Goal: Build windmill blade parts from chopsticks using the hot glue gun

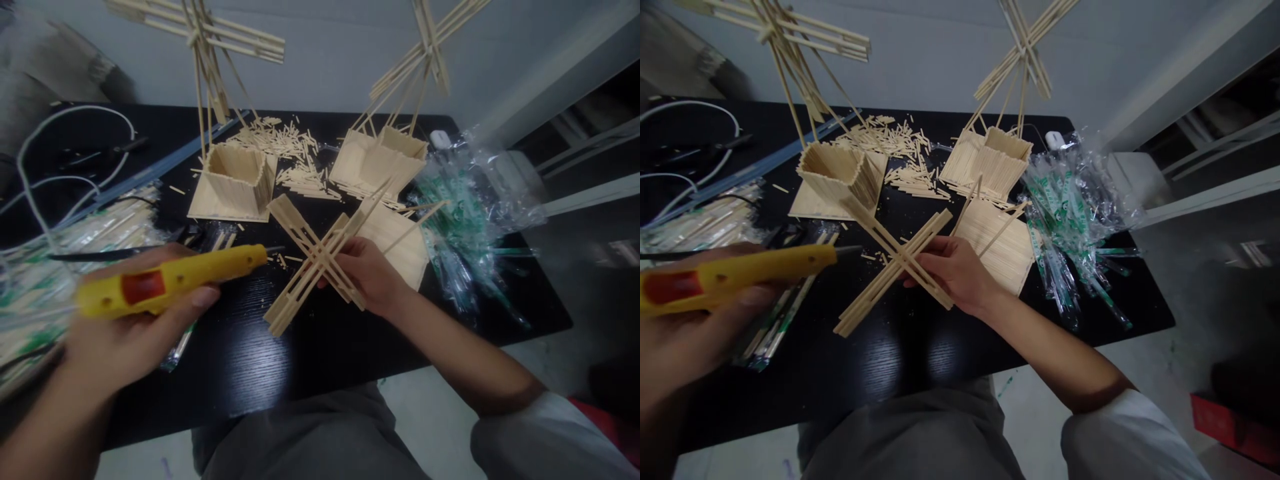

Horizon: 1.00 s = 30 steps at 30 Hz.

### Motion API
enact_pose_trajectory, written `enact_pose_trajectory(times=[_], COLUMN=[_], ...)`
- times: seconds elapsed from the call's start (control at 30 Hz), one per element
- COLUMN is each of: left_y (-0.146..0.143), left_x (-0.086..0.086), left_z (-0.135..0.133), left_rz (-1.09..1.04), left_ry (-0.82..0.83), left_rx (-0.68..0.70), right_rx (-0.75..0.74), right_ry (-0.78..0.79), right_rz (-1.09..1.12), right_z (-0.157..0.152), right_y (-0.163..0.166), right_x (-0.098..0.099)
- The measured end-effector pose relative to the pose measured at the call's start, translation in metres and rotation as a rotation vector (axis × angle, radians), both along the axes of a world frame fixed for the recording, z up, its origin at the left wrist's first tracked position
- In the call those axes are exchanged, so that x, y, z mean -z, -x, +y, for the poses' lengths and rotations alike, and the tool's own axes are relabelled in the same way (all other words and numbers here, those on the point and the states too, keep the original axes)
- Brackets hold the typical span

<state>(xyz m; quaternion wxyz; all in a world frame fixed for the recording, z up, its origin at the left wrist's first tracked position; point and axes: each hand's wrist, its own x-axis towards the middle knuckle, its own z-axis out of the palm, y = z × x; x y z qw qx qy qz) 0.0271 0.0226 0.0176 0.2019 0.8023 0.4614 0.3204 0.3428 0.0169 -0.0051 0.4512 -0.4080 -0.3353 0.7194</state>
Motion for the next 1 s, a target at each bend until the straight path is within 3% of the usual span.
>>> enact_pose_trajectory(times=[0.17,0.37,0.6,0.87,1.0], left_y=[-0.029,-0.035,-0.034,-0.035,-0.032], left_x=[-0.022,-0.015,-0.012,-0.012,-0.012], left_z=[-0.001,-0.006,-0.007,-0.012,-0.010], left_rz=[0.013,0.037,0.051,0.063,0.070], left_ry=[-0.098,-0.065,-0.068,-0.043,-0.078], left_rx=[0.173,0.187,0.185,0.143,0.221], right_rx=[0.066,0.135,0.162,0.159,0.149], right_ry=[-0.103,-0.206,-0.271,-0.231,-0.206], right_rz=[-0.114,-0.260,-0.278,-0.228,-0.189], right_z=[-0.004,-0.010,-0.016,-0.017,-0.018], right_y=[0.004,0.006,0.009,0.009,0.010], right_x=[-0.002,-0.008,-0.011,-0.008,-0.008])
